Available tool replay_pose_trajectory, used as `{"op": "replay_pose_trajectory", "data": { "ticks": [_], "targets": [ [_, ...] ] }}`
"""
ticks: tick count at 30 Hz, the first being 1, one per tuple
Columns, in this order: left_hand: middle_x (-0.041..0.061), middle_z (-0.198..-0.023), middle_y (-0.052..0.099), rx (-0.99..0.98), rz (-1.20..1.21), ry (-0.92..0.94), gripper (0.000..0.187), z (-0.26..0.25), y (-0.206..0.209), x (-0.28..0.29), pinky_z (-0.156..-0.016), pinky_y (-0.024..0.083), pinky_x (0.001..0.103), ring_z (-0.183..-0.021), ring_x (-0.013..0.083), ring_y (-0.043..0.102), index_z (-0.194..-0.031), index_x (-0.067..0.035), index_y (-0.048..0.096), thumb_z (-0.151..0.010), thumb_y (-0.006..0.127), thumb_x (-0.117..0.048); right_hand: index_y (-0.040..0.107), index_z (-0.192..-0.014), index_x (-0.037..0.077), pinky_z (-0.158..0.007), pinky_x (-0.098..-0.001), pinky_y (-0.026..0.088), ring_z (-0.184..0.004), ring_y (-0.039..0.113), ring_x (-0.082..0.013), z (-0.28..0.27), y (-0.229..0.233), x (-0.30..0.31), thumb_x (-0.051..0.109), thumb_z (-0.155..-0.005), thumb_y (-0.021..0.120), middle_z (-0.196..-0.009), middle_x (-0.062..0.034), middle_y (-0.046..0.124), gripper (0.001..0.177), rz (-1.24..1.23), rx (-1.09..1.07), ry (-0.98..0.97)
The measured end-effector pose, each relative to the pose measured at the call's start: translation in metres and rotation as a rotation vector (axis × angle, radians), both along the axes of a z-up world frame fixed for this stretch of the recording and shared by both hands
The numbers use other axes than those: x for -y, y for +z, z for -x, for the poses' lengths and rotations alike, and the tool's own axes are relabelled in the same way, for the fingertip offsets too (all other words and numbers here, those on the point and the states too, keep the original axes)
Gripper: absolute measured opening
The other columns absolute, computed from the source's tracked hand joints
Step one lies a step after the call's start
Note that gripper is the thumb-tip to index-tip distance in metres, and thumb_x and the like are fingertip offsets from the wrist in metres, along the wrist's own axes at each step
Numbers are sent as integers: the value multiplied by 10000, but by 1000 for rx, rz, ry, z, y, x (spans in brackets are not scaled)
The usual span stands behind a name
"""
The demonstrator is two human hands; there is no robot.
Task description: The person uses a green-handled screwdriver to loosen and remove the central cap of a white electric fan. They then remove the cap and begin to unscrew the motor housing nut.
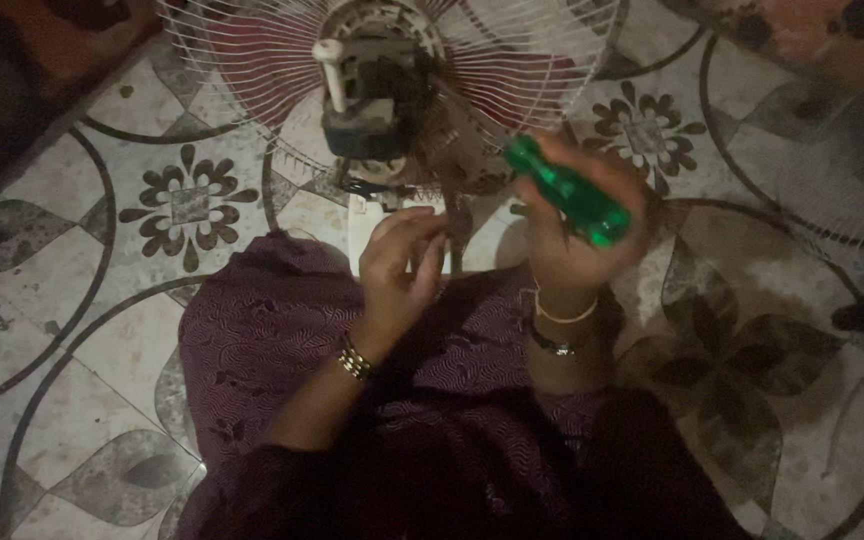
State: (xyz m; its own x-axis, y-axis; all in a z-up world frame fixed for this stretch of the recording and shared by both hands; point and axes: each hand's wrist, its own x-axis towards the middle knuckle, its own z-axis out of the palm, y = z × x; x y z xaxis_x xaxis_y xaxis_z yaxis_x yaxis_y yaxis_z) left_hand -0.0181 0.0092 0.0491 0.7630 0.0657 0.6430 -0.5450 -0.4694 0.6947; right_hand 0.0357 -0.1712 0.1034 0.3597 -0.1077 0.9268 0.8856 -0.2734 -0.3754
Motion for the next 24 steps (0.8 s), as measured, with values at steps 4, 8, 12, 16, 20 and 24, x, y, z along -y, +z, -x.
{"op": "replay_pose_trajectory", "data": {
  "ticks": [4, 8, 12, 16, 20, 24],
  "targets": [
    [131, -1102, 741, 140, -37, 22, 248, 8, 18, -3, -1042, 551, 444, -1133, 314, 704, -1129, -17, 697, -888, 683, 37, 448, -1409, 64, -941, -443, 657, -1084, 745, -306, 1, -3, -15, -32, -911, 749, -1131, -229, 699, 589, -108, 136, 131],
    [144, -1083, 718, 211, -60, -35, 281, 12, 32, -5, -997, 543, 441, -1118, 347, 680, -1094, 2, 676, -817, 678, 52, 303, -1486, 144, -934, -419, 653, -1078, 738, -319, -3, -12, -25, -73, -943, 724, -1150, -249, 685, 720, -71, 153, 83],
    [116, -1087, 724, 176, -64, -67, 253, 13, 40, -5, -993, 554, 424, -1102, 323, 694, -1087, -19, 688, -849, 708, 64, 191, -1531, 201, -920, -392, 642, -1025, 729, -338, -14, -19, -34, 0, -980, 713, -1181, -247, 701, 785, -73, 48, 21],
    [134, -1107, 714, 174, -69, -74, 260, 9, 40, -3, -982, 549, 423, -1105, 329, 690, -1090, -9, 684, -842, 707, 68, 200, -1577, 173, -1023, -388, 600, -1159, 704, -306, -18, -23, -27, 186, -1102, 574, -1323, -216, 672, 604, -64, -26, 131],
    [145, -1152, 708, 171, -41, -62, 268, 6, 33, -1, -993, 547, 427, -1118, 329, 687, -1122, -13, 690, -865, 708, 58, 351, -1530, 100, -1000, -373, 597, -1150, 688, -257, -16, -27, -15, 231, -1100, 586, -1308, -207, 652, 508, -71, -83, 130],
    [141, -1331, 611, 190, -70, 65, 294, -6, 23, 1, -1121, 493, 471, -1282, 325, 606, -1157, -54, 684, -873, 745, -2, 484, -1421, 66, -953, -344, 607, -1108, 685, -267, -16, -33, -9, 206, -1078, 636, -1262, -193, 667, 400, -6, -60, 5]
  ]
}}
